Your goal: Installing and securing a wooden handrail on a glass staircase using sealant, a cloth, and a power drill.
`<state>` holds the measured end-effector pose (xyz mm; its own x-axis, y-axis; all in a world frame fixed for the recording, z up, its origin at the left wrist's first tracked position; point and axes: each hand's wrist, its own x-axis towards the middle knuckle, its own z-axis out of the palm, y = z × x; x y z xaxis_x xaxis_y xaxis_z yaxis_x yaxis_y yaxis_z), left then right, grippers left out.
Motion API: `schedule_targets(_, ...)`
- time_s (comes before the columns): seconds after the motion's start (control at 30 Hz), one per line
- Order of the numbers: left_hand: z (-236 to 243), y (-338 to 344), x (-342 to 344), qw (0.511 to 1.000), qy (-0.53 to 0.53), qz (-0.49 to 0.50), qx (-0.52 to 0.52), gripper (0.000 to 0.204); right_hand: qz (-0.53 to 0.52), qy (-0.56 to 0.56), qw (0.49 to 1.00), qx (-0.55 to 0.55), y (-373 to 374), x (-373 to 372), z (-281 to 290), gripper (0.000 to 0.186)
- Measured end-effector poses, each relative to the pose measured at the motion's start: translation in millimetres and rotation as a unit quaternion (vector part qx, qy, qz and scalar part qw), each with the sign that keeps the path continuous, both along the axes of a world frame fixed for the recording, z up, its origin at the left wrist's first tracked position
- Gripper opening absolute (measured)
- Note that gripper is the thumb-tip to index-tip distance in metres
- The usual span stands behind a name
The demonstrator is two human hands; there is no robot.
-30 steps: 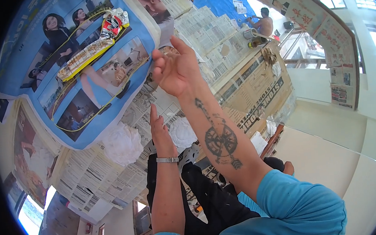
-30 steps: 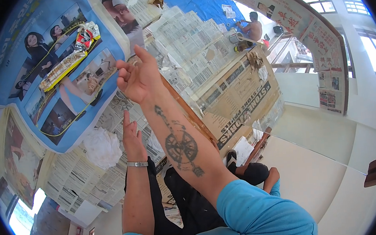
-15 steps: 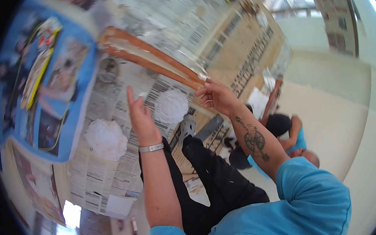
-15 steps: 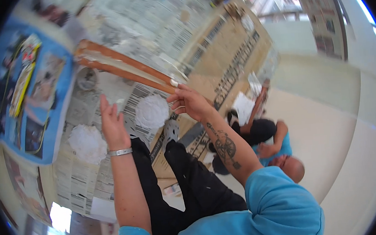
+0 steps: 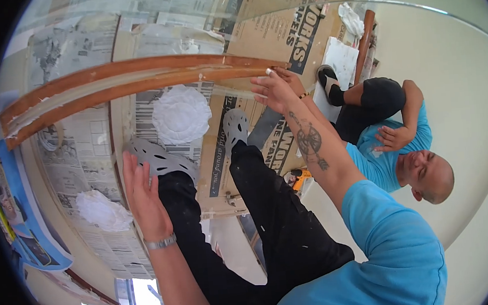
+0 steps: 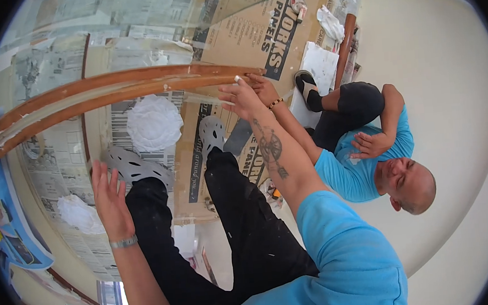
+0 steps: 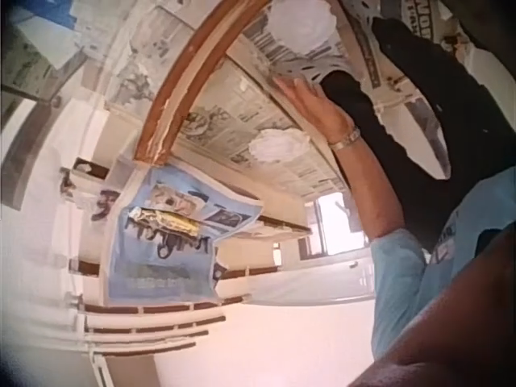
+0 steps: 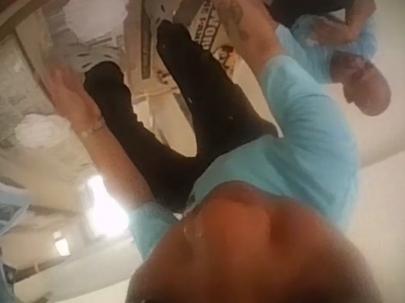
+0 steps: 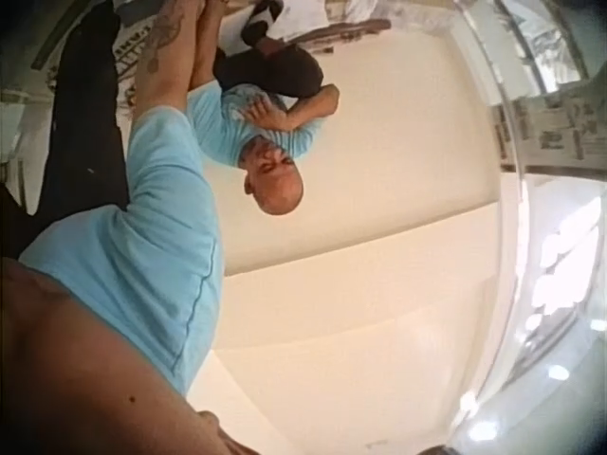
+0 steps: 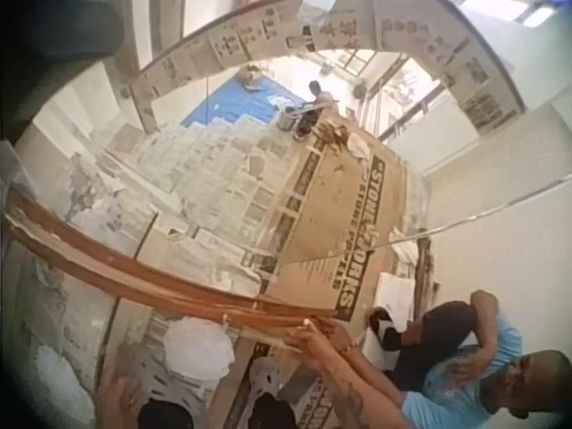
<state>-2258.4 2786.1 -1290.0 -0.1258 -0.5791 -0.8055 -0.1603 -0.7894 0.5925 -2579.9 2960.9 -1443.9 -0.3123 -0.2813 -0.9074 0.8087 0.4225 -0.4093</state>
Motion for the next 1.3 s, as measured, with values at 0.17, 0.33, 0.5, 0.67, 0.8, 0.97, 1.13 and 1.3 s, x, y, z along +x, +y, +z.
schedule_targets(0.17, -96, -3, -60, 0.987, -0.034, -0.12, -0.104, 0.07, -0.078, -0.049, 0.994, -0.06, 10, -5, -42, 0.094)
schedule_targets(0.33, -149, -21, -106, 0.985, 0.02, -0.074, -0.153, 0.065, -0.119, -0.117, 0.979, -0.12, 0, -4, -66, 0.096)
schedule_targets(0.5, -168, -34, -114, 0.988, -0.005, -0.069, -0.14, 0.054, -0.092, -0.106, 0.986, -0.092, -4, -6, -77, 0.089)
schedule_targets(0.67, -184, -25, -114, 0.984, 0.002, -0.04, -0.172, 0.054, 0.144, -0.06, 0.986, 0.053, -26, -8, -72, 0.09)
schedule_targets(0.8, -181, -22, -125, 0.976, 0.008, 0.049, -0.21, 0.05, 0.383, -0.001, 0.912, 0.143, -52, -9, -61, 0.097)
schedule_targets(0.97, -181, -28, -112, 0.98, -0.033, -0.01, -0.196, 0.048, 0.482, 0.045, 0.856, 0.18, -75, 15, -36, 0.099)
schedule_targets(1.13, -199, -28, -98, 0.957, -0.076, -0.055, -0.275, 0.055, 0.508, 0.065, 0.839, 0.185, -82, 35, -14, 0.103)
schedule_targets(1.3, -201, -26, -102, 0.95, -0.077, -0.046, -0.299, 0.055, 0.503, 0.081, 0.845, 0.164, -82, 46, -3, 0.115)
